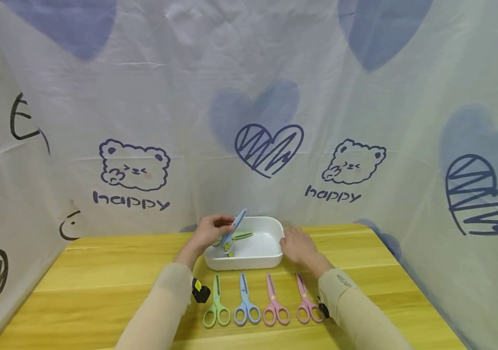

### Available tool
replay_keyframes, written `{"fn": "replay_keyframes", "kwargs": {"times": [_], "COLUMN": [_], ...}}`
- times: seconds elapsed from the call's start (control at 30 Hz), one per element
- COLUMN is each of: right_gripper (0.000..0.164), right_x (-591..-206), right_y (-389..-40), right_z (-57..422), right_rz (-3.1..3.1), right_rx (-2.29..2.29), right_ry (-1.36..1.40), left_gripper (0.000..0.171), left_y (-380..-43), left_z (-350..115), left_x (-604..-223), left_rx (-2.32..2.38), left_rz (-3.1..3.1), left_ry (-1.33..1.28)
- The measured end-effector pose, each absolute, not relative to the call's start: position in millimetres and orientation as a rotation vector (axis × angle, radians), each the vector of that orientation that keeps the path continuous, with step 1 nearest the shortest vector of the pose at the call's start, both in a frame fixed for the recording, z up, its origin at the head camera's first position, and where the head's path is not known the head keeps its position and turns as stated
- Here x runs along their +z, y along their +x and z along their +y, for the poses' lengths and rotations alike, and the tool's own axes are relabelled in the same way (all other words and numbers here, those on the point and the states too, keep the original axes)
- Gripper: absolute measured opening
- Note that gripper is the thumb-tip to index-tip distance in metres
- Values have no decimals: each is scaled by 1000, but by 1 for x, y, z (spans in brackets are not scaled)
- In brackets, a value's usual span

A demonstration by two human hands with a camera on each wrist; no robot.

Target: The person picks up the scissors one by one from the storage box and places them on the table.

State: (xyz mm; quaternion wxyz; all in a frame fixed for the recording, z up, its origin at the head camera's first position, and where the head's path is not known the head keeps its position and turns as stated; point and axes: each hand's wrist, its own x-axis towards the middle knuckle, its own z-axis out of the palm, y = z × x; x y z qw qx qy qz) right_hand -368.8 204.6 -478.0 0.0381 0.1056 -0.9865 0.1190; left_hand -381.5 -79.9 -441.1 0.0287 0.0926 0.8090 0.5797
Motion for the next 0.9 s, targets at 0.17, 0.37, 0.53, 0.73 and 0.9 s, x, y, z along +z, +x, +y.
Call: {"fn": "replay_keyframes", "kwargs": {"times": [0.17, 0.37, 0.53, 0.73, 0.9], "right_gripper": [47, 45, 46, 45, 46], "right_x": [-479, -475, -474, -474, -475], "right_y": [-370, -367, -366, -366, -366], "right_z": [204, 204, 205, 205, 203], "right_rz": [-3036, -3027, -3024, -3021, -3032], "right_rx": [380, 372, 374, 368, 363], "right_ry": [320, 341, 342, 353, 343], "left_gripper": [32, 33, 33, 33, 34], "left_y": [-373, -361, -349, -334, -322], "left_z": [-83, -88, -93, -98, -105], "left_x": [-439, -438, -436, -435, -437], "left_rx": [1904, 2077, 2159, 2279, 2346], "left_rz": [2450, 2357, 2302, 2230, 2211], "left_ry": [253, 185, 140, 138, 141]}}
